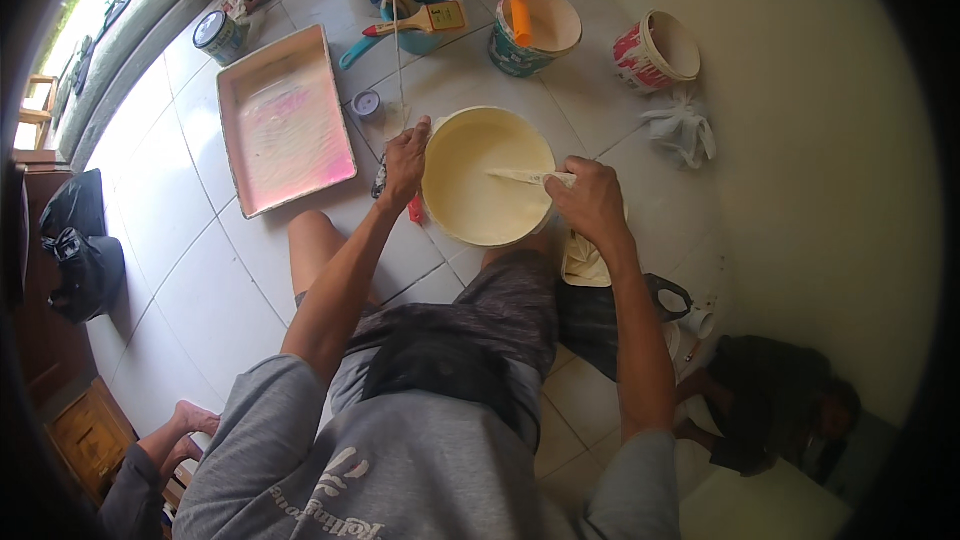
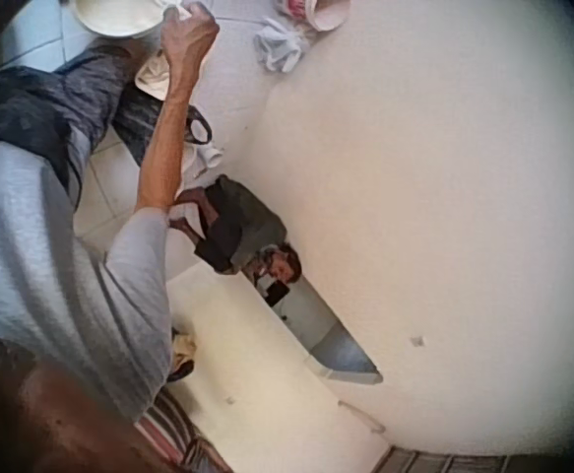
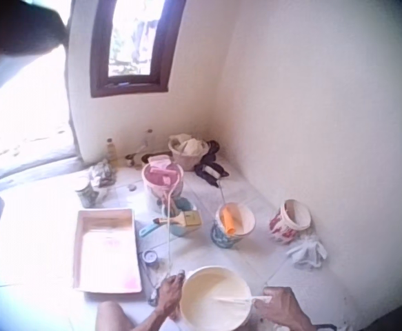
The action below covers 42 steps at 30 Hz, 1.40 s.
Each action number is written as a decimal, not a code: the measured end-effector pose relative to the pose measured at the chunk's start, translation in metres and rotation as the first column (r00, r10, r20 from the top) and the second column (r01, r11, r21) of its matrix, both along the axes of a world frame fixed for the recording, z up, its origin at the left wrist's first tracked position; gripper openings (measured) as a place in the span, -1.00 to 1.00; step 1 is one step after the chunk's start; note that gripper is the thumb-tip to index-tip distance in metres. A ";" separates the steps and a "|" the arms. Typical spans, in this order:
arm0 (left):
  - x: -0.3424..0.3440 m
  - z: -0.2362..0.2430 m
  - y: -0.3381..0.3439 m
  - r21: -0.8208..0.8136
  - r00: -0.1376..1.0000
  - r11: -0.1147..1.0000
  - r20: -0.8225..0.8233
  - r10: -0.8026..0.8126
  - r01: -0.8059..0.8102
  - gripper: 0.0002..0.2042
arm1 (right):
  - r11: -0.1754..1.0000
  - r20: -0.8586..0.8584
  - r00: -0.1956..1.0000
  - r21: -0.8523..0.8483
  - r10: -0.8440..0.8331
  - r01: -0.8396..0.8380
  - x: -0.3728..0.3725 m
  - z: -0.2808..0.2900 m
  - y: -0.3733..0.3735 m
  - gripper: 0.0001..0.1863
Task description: The person stirs a liquid in a white bucket using a wooden stick, then pours a small portion of the liquid into a white cloth and squeezes the cloth by hand.
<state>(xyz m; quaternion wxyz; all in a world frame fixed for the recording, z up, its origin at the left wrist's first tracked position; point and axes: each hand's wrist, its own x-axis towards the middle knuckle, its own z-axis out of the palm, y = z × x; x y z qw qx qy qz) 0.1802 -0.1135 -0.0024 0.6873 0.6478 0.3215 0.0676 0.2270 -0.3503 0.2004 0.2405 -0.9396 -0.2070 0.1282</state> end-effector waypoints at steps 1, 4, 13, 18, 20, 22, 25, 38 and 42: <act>-0.001 -0.002 0.001 -0.020 1.000 1.000 0.013 0.012 -0.011 -0.43 | 1.000 0.021 1.000 0.003 -0.008 0.008 0.002 -0.020 0.006 -0.76; 0.002 0.003 -0.006 -0.053 0.999 0.999 0.040 0.010 -0.008 -0.44 | 1.000 0.035 0.999 0.002 -0.018 0.018 0.009 -0.072 0.018 -0.75; -0.002 0.010 -0.002 -0.078 0.995 0.997 0.098 0.007 0.000 -0.47 | 0.973 -0.087 0.970 0.054 0.228 -0.224 -0.026 -0.092 0.055 -0.76; -0.001 0.011 -0.004 -0.087 0.996 0.996 0.089 0.013 -0.006 -0.48 | 0.944 -0.173 0.936 -0.074 0.306 -0.322 -0.037 -0.077 0.035 -0.75; -0.001 0.009 -0.003 -0.131 0.993 0.991 0.114 0.002 0.013 -0.57 | 0.944 -0.153 0.942 -0.100 0.299 -0.316 -0.033 -0.070 0.027 -0.75; -0.001 0.008 -0.001 -0.108 0.994 0.994 0.112 -0.003 0.016 -0.57 | 0.938 -0.133 0.960 -0.220 0.245 -0.269 -0.023 -0.062 0.021 -0.75; -0.001 0.005 -0.002 -0.074 0.994 0.997 0.111 -0.017 0.025 -0.57 | 0.946 -0.021 0.983 -0.269 0.183 -0.182 -0.012 -0.062 0.014 -0.77; -0.003 0.016 -0.002 0.155 0.981 0.987 0.182 -0.064 0.036 -0.45 | 0.946 -0.045 0.993 -0.303 0.108 -0.117 -0.005 -0.065 -0.009 -0.74; -0.001 0.013 -0.002 -0.008 0.992 1.000 0.123 -0.027 0.028 -0.46 | 0.970 -0.199 0.976 -0.204 0.090 -0.131 -0.026 -0.069 -0.010 -0.72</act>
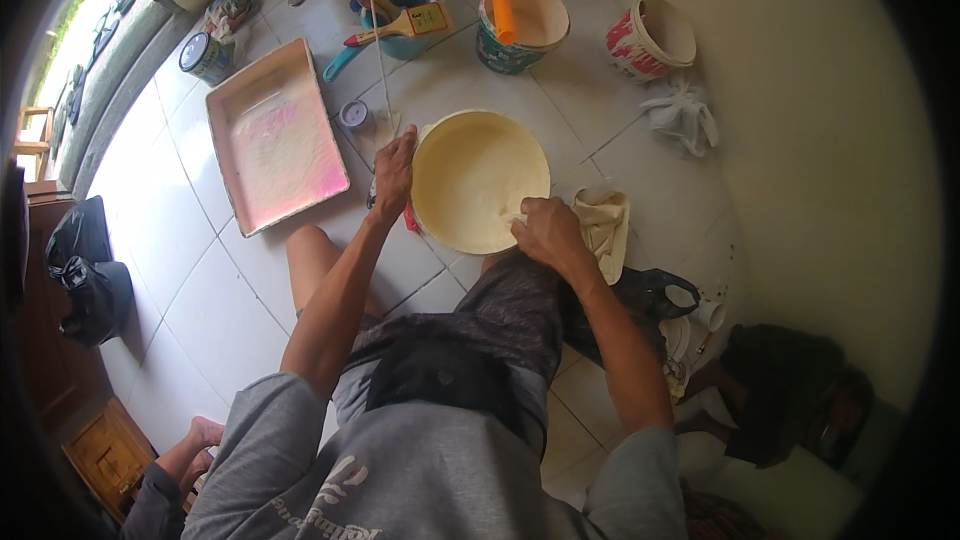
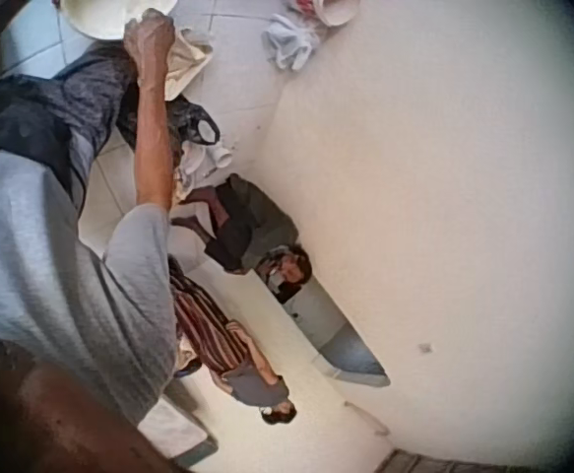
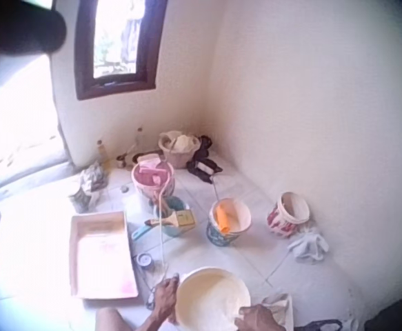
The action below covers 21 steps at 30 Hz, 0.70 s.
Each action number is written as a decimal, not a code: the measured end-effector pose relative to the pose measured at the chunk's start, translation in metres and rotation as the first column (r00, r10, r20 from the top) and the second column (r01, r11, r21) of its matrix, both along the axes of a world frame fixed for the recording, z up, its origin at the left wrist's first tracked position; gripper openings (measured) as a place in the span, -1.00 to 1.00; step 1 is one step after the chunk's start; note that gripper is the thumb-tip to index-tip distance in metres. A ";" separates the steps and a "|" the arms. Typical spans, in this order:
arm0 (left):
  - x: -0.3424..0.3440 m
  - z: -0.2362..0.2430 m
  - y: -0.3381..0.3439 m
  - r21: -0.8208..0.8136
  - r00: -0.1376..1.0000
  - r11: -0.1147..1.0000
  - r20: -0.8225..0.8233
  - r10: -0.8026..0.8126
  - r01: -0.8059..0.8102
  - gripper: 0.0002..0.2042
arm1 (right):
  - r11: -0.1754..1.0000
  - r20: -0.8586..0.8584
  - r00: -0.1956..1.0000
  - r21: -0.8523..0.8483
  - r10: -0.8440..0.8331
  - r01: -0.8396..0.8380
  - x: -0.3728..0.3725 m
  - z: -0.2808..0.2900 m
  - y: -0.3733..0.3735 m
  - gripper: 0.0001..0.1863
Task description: The person stirs a liquid in a white bucket using a wooden stick, then pours a small portion of the liquid into a white cloth and squeezes the cloth by hand.
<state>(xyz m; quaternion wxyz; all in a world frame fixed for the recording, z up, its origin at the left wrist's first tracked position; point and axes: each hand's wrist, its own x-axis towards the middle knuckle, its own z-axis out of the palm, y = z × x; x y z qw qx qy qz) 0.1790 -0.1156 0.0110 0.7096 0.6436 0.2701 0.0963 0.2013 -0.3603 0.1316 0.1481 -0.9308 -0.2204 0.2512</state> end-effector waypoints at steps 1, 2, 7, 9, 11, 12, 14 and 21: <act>-0.001 -0.003 0.003 0.015 0.999 0.999 0.006 -0.035 0.035 -0.52 | 1.000 0.003 1.000 0.003 -0.002 0.002 -0.007 -0.001 0.003 -0.72; -0.001 -0.006 0.004 0.030 0.998 0.997 0.012 -0.069 0.069 -0.57 | 0.999 -0.029 0.999 0.046 -0.016 0.017 -0.013 -0.001 0.005 -0.71; -0.001 -0.007 0.004 -0.029 0.998 0.998 0.038 -0.053 0.054 -0.52 | 0.984 -0.067 0.995 0.158 -0.069 0.079 -0.023 0.025 0.010 -0.73; -0.001 -0.004 0.002 -0.037 0.997 0.996 0.030 -0.077 0.078 -0.57 | 0.972 -0.051 0.995 0.214 -0.089 0.098 -0.019 0.043 0.004 -0.74; -0.001 -0.003 0.000 -0.116 1.000 0.993 0.024 -0.008 0.010 -0.48 | 0.956 -0.040 0.994 0.272 -0.106 0.113 -0.015 0.068 0.001 -0.74; -0.001 -0.004 0.001 -0.115 1.000 0.993 0.022 -0.007 0.010 -0.48 | 0.960 -0.020 0.993 0.256 -0.113 0.115 -0.013 0.086 0.002 -0.75; 0.000 -0.007 0.002 -0.082 1.000 0.997 -0.017 -0.008 0.007 -0.49 | 0.964 0.006 0.993 0.239 -0.122 0.117 -0.008 0.114 0.000 -0.75; 0.000 0.006 -0.004 -0.190 0.999 0.982 0.053 0.010 0.000 -0.51 | 0.927 0.130 0.972 0.348 -0.195 0.139 -0.001 0.149 -0.017 -0.85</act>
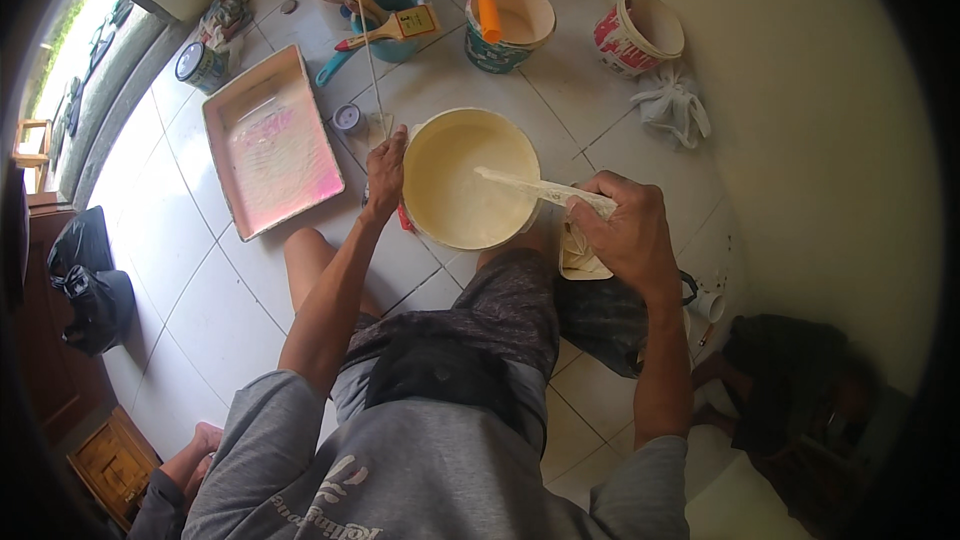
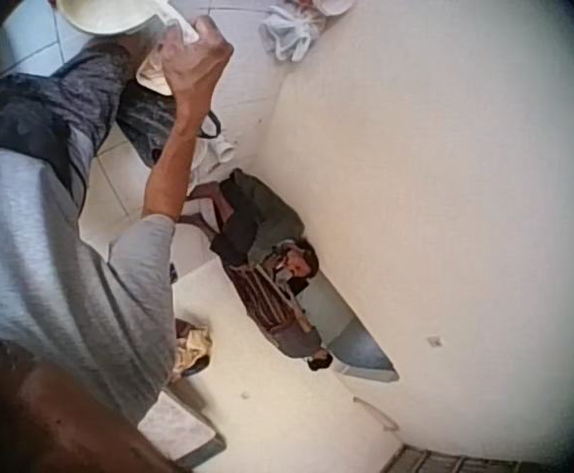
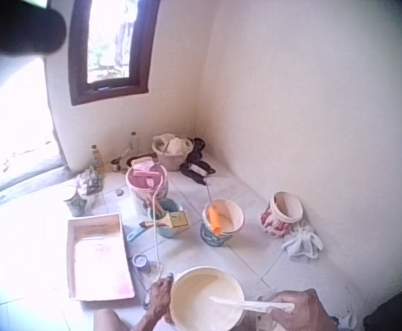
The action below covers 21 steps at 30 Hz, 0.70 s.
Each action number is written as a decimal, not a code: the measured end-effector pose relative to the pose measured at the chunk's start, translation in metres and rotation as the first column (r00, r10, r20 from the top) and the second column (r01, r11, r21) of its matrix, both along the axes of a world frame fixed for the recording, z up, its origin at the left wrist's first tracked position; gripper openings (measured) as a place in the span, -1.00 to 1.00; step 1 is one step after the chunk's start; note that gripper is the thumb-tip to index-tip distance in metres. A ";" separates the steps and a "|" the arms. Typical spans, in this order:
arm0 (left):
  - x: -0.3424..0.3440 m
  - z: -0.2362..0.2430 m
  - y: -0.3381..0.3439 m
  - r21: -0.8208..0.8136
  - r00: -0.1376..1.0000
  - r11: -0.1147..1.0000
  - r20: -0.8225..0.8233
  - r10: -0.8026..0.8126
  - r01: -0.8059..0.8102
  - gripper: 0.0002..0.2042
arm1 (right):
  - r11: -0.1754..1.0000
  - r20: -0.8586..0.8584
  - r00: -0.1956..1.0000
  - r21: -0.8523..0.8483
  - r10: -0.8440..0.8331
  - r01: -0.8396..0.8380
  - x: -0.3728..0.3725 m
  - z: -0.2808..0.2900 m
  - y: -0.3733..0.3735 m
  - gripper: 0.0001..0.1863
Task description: The person stirs a liquid in a white bucket using a wooden stick, then pours a small portion of the liquid into a white cloth and squeezes the cloth by hand.
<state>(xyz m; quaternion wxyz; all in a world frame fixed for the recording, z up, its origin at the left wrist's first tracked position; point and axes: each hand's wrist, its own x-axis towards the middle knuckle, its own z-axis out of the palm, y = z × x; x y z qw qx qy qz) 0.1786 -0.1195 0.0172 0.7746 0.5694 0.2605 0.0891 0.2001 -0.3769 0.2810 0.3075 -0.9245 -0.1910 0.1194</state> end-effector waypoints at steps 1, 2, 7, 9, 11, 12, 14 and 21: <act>-0.001 -0.001 0.003 0.059 1.000 0.998 -0.005 -0.020 0.020 -0.55 | 1.000 0.003 1.000 0.029 -0.011 0.011 0.001 0.001 -0.002 -0.85; -0.001 -0.002 0.004 0.118 0.999 0.992 -0.010 -0.040 0.041 -0.58 | 0.998 0.005 1.000 0.058 -0.022 0.022 0.001 0.001 -0.004 -0.85; -0.002 -0.005 0.005 0.089 0.998 0.994 -0.006 -0.065 0.065 -0.58 | 0.997 -0.032 0.997 0.047 -0.064 0.065 0.005 -0.007 -0.018 -0.84; -0.003 -0.009 0.008 0.069 0.998 0.995 -0.003 -0.069 0.069 -0.59 | 0.996 -0.050 0.996 0.044 -0.080 0.082 0.010 -0.016 -0.026 -0.84; -0.001 -0.009 0.007 0.116 0.998 0.991 -0.027 -0.058 0.061 -0.60 | 0.973 -0.154 0.965 0.056 -0.212 0.223 0.018 -0.035 -0.041 -0.84; -0.001 -0.009 0.006 0.115 0.998 0.991 -0.024 -0.061 0.063 -0.60 | 0.973 -0.152 0.965 0.056 -0.215 0.225 0.022 -0.045 -0.048 -0.84; -0.002 -0.008 0.006 0.139 0.996 0.987 0.007 -0.086 0.084 -0.61 | 0.896 -0.367 0.865 0.151 -0.342 0.418 0.027 -0.059 -0.055 -0.83; -0.002 -0.015 0.009 0.032 0.995 0.997 0.067 -0.075 0.073 -0.61 | 0.735 -0.653 0.608 0.115 -0.452 0.669 0.036 -0.076 -0.061 -0.83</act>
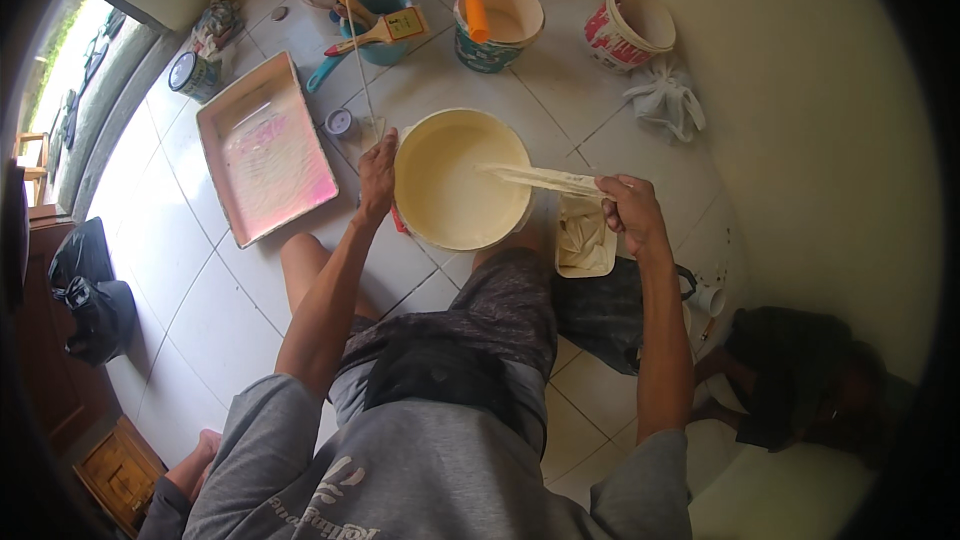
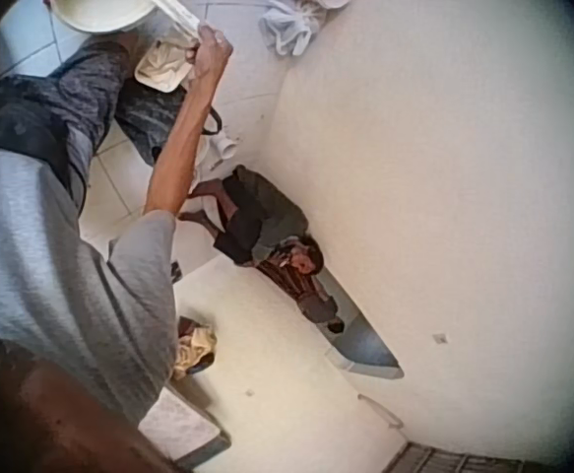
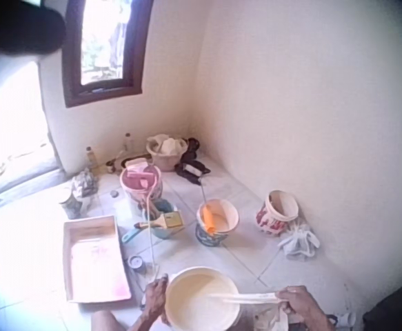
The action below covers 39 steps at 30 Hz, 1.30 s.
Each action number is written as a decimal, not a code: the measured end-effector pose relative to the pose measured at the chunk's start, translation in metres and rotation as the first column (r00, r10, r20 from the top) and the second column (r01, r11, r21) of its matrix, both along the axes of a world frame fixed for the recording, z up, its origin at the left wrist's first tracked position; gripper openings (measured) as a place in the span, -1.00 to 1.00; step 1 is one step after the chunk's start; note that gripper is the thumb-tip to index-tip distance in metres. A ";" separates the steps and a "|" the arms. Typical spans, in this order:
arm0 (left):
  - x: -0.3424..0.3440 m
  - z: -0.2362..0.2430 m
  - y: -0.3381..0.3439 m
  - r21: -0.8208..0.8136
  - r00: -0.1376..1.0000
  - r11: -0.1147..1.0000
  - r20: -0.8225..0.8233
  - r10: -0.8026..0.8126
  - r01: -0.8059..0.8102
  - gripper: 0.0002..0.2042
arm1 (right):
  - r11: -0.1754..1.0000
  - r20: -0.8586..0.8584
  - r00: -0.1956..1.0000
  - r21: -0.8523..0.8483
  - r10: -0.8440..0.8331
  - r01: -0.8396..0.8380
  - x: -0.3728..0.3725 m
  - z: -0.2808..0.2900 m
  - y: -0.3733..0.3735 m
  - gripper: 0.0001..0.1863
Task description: The person stirs a liquid in a white bucket using a wooden stick, then pours a small portion of the liquid into a white cloth and squeezes the cloth by hand.
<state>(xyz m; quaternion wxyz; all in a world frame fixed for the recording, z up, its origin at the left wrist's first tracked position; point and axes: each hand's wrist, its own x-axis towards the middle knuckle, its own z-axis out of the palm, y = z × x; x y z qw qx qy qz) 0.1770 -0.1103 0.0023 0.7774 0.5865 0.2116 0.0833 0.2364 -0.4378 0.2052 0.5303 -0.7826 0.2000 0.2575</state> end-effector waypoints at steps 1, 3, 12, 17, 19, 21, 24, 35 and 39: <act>0.000 0.000 0.000 0.027 1.000 1.000 -0.016 -0.009 0.009 -0.60 | 1.000 -0.010 1.000 -0.014 -0.028 0.028 -0.001 -0.002 -0.002 -0.83; 0.000 0.000 -0.001 0.053 0.999 0.998 -0.033 -0.019 0.021 -0.60 | 0.998 -0.020 0.998 -0.031 -0.058 0.057 -0.001 -0.003 -0.005 -0.84; -0.001 0.004 0.000 0.128 1.000 0.992 -0.018 -0.013 0.016 -0.58 | 0.980 0.096 0.986 -0.137 -0.135 0.147 -0.002 0.026 -0.025 -0.79; -0.002 0.012 -0.005 0.018 0.999 1.000 -0.048 0.013 -0.012 -0.58 | 0.960 0.230 0.970 -0.280 0.073 -0.006 -0.014 0.052 -0.022 -0.81; 0.000 0.009 -0.005 0.095 0.999 0.995 -0.025 0.046 -0.044 -0.54 | 0.935 0.268 0.942 -0.340 0.203 -0.105 -0.021 0.058 -0.021 -0.82; -0.002 0.004 -0.002 0.172 0.997 0.982 -0.002 0.078 -0.076 -0.50 | 0.891 0.398 0.843 -0.413 0.362 -0.188 -0.028 0.061 -0.017 -0.83; -0.001 0.008 -0.005 0.137 0.999 0.990 -0.013 0.047 -0.045 -0.50 | 0.897 0.424 0.804 -0.335 0.416 -0.287 -0.035 0.055 -0.025 -0.82; -0.001 0.009 -0.003 0.183 0.999 0.982 -0.007 0.053 -0.050 -0.50 | 0.747 0.501 0.586 -0.589 0.637 -0.308 -0.040 0.042 -0.043 -0.79; -0.001 0.009 -0.002 0.226 1.000 0.974 0.017 0.016 -0.019 -0.51 | 0.703 0.503 0.543 -0.665 0.672 -0.254 -0.042 0.058 -0.040 -0.79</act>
